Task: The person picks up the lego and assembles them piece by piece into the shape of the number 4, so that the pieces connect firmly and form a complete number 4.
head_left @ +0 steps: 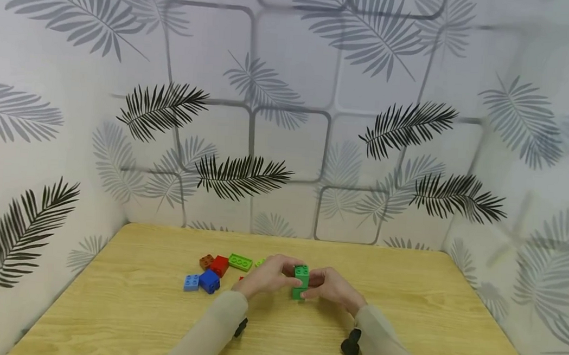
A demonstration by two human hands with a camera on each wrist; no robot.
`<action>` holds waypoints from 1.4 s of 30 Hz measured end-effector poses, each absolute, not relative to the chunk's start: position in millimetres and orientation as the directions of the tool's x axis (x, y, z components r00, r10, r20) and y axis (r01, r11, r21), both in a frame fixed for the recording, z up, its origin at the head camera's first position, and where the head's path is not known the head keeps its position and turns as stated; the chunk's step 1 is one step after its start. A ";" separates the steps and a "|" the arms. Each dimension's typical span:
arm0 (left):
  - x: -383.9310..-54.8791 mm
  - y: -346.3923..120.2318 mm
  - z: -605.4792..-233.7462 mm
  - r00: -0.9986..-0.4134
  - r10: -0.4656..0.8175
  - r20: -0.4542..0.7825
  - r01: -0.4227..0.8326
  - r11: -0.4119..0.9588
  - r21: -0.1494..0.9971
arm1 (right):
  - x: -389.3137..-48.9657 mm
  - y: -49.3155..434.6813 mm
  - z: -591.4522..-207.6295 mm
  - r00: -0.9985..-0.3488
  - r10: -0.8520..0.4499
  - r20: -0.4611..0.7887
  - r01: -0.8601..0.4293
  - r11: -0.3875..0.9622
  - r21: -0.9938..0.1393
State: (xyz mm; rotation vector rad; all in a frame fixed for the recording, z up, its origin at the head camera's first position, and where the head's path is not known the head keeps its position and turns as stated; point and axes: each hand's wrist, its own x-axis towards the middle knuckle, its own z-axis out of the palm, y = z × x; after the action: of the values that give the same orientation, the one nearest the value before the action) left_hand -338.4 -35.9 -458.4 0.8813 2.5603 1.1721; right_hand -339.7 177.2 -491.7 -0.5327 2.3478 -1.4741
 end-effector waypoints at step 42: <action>-346.7 -54.9 -466.9 -0.841 0.527 0.121 0.389 0.435 0.812 | -317.6 164.1 -477.4 -0.937 -0.346 0.054 -0.137 0.221 -0.966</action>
State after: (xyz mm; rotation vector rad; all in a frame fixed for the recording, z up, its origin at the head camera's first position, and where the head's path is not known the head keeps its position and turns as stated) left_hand -346.7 -54.9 -466.9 0.8142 2.5302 1.3713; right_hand -317.6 164.1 -477.4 -0.4626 2.3139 -1.8013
